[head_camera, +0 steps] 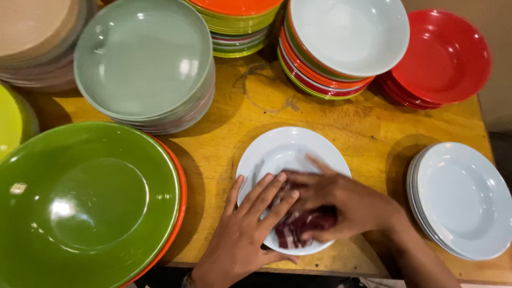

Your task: The person wipes plates and bowls with a cloth one by one, turning each dish over to wipe both sides before placing it onto a stack.

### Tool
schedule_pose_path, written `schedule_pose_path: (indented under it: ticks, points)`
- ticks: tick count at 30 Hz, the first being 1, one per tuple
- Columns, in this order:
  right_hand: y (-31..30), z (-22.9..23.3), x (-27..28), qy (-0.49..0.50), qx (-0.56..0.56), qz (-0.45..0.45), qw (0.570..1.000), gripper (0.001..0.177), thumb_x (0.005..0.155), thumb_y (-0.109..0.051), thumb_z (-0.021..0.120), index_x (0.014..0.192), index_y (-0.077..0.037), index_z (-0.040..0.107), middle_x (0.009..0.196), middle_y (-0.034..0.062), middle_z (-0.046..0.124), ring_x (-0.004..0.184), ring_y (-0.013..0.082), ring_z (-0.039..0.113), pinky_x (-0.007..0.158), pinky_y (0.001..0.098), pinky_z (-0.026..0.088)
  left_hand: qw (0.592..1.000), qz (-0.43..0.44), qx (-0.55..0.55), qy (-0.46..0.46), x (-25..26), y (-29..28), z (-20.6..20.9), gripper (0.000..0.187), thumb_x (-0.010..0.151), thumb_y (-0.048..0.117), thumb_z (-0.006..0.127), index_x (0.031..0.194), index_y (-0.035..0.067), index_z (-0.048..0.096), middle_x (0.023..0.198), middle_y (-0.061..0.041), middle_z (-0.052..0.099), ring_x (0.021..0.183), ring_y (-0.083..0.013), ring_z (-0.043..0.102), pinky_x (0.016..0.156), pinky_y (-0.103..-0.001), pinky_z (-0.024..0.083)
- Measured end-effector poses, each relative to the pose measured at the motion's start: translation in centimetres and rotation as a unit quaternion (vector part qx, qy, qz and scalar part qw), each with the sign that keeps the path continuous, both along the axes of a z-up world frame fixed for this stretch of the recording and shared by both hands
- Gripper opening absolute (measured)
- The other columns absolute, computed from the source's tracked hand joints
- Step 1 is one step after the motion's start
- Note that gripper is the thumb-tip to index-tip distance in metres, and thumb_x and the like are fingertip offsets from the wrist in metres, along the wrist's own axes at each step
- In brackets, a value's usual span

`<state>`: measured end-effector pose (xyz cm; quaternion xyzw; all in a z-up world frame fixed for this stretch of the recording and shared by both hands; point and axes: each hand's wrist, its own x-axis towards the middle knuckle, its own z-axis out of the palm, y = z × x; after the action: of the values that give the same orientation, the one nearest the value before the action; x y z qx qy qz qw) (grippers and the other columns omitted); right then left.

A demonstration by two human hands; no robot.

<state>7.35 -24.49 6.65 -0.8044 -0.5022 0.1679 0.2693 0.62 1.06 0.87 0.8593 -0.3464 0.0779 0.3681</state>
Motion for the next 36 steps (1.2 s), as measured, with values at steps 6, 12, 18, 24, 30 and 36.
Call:
schedule_pose_path:
  ticks: [6,12,18,24,30,36]
  points:
    - [0.9,0.3,-0.1,-0.196,-0.087,-0.179,0.96,0.089,0.065,-0.043,0.085,0.146,-0.018,0.058,0.158,0.0173,0.045,0.149,0.0397,0.031,0.118,0.0573,0.017,1.0,0.0,0.018,-0.021,0.0,-0.2,-0.3,0.104,0.074,0.065,0.077,0.157,0.018,0.036,0.166,-0.011,0.03,0.154,-0.03,0.028,0.122,-0.063,0.013]
    - [2.9,-1.9,-1.9,-0.038,-0.002,-0.138,0.99,0.088,0.068,-0.03,0.085,0.146,-0.005,0.053,0.16,0.0243,0.042,0.154,0.0424,0.033,0.122,0.0515,0.035,1.0,0.009,0.003,0.005,0.1,-0.5,-0.9,0.116,0.071,0.065,0.08,0.159,0.013,0.027,0.167,-0.019,0.023,0.154,-0.0379,0.021,0.122,-0.063,0.011]
    - [-0.3,-0.2,-0.5,-0.072,-0.01,-0.042,0.996,0.069,0.067,-0.03,0.087,0.133,-0.021,0.068,0.147,0.0058,0.06,0.15,0.0316,0.046,0.125,0.0574,0.027,0.999,0.0,0.035,-0.021,0.0,-0.4,-1.0,0.105,0.071,0.064,0.078,0.156,0.021,0.033,0.167,-0.015,0.023,0.154,-0.0368,0.02,0.122,-0.064,0.01]
    - [2.3,-1.3,-0.8,-0.176,-0.121,-0.222,0.951,0.08,0.066,-0.015,0.08,0.144,-0.017,0.061,0.16,0.0201,0.04,0.147,0.0392,0.033,0.119,0.0551,0.028,0.998,0.0,0.047,-0.035,-0.1,-0.3,-0.7,0.094,0.078,0.06,0.076,0.157,0.027,0.039,0.168,-0.013,0.025,0.155,-0.0359,0.021,0.122,-0.064,0.012]
    - [2.3,-1.8,-1.3,-0.067,0.019,-0.098,0.993,0.07,0.077,-0.022,0.083,0.142,-0.011,0.059,0.163,0.0224,0.037,0.153,0.0416,0.033,0.124,0.0544,0.026,1.0,-0.003,0.011,0.01,0.1,-0.4,-0.3,0.101,0.077,0.057,0.077,0.159,0.019,0.032,0.168,-0.019,0.019,0.155,-0.0397,0.019,0.121,-0.064,0.011]
    - [2.3,-1.6,-0.7,-0.243,-0.049,-0.269,0.931,0.07,0.069,-0.027,0.083,0.136,-0.02,0.066,0.158,0.0274,0.036,0.147,0.0438,0.033,0.117,0.0557,0.03,1.0,0.003,0.026,0.01,0.0,-0.4,-0.4,0.101,0.077,0.058,0.078,0.159,0.021,0.033,0.167,-0.018,0.021,0.154,-0.0386,0.019,0.121,-0.063,0.011]
